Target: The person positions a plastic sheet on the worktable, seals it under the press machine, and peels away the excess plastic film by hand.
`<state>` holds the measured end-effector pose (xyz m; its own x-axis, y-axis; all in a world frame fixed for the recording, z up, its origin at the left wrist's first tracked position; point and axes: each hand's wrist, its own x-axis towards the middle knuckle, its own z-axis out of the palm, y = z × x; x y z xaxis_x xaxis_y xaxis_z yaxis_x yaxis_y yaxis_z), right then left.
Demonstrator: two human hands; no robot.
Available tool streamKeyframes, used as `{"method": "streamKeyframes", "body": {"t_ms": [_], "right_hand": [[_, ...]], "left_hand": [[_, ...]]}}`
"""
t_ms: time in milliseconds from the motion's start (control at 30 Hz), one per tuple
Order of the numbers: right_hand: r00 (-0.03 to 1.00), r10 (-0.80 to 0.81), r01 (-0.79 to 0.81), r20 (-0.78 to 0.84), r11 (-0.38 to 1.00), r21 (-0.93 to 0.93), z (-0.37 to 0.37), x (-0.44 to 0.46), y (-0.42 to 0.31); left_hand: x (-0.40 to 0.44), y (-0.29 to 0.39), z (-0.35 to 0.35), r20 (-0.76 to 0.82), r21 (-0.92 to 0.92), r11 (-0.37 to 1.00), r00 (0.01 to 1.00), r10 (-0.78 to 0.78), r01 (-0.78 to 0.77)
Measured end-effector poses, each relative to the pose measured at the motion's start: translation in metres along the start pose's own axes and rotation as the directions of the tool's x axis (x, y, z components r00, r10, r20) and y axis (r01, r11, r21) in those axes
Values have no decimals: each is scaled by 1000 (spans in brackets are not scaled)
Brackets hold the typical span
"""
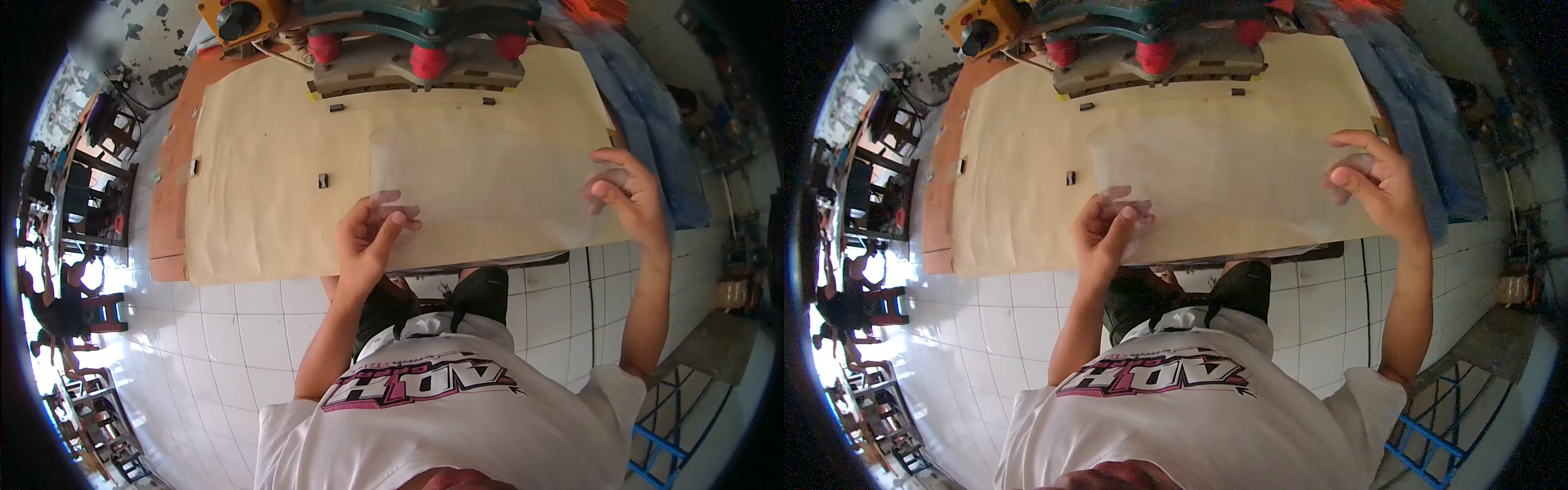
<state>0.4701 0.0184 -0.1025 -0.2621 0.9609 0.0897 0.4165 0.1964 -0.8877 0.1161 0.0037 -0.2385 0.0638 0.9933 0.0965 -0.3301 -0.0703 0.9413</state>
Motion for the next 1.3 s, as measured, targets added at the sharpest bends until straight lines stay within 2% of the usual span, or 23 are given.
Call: {"method": "streamKeyframes", "body": {"t_ms": [133, 367, 533, 733, 767, 833, 933, 1000, 1033, 1100, 1167, 1233, 1300], "right_hand": [[998, 9, -12, 68, 999, 29, -1, 1, 2], [998, -5, 2, 65, 999, 47, 2, 1, 2], [997, 70, -71, 45, 997, 34, 2, 2, 2], [996, 90, -89, 1, 995, -50, -5, 4, -3], [996, 86, -86, -1, 995, -48, -6, 4, -2], [998, -34, 33, -49, 999, -11, -6, 4, 0], [1000, 8, -8, -26, 1000, -4, -10, 4, -7], [1000, 18, -17, -19, 1000, 12, -12, 3, -11], [999, 35, -35, -4, 999, 34, -12, 2, -12], [999, 40, -39, -13, 999, 37, -9, 0, -15], [999, 42, -41, -22, 998, 42, -10, -1, -16], [998, 39, -40, 55, 999, 14, -13, -2, -15], [998, 46, -47, 50, 999, 22, -11, -5, -15]], "left_hand": [[1, 1, 2, -29, 68, 998, 1000, 8, -6], [3, -5, -1, -69, 68, 997, 997, 37, -32], [0, -3, 0, -78, 101, 995, 997, 25, -17], [2, -5, -3, -10, 73, 996, 998, 57, -56], [2, 0, -1, 5, 62, 998, 1000, 18, -18], [0, 2, -2, 17, 53, 998, 1000, -25, 24], [6, -3, -8, 111, 0, 999, 993, -52, 52], [8, -1, -9, 257, -137, 988, 960, 107, -73], [9, 1, -9, 256, -139, 988, 961, 106, -72], [14, 17, -4, 331, -270, 963, 939, 95, -2], [21, 20, -4, 322, -250, 968, 942, 90, -6], [28, 24, -2, 317, -230, 973, 944, 87, -13], [34, 34, 3, 263, -89, 996, 964, 24, -1]]}}
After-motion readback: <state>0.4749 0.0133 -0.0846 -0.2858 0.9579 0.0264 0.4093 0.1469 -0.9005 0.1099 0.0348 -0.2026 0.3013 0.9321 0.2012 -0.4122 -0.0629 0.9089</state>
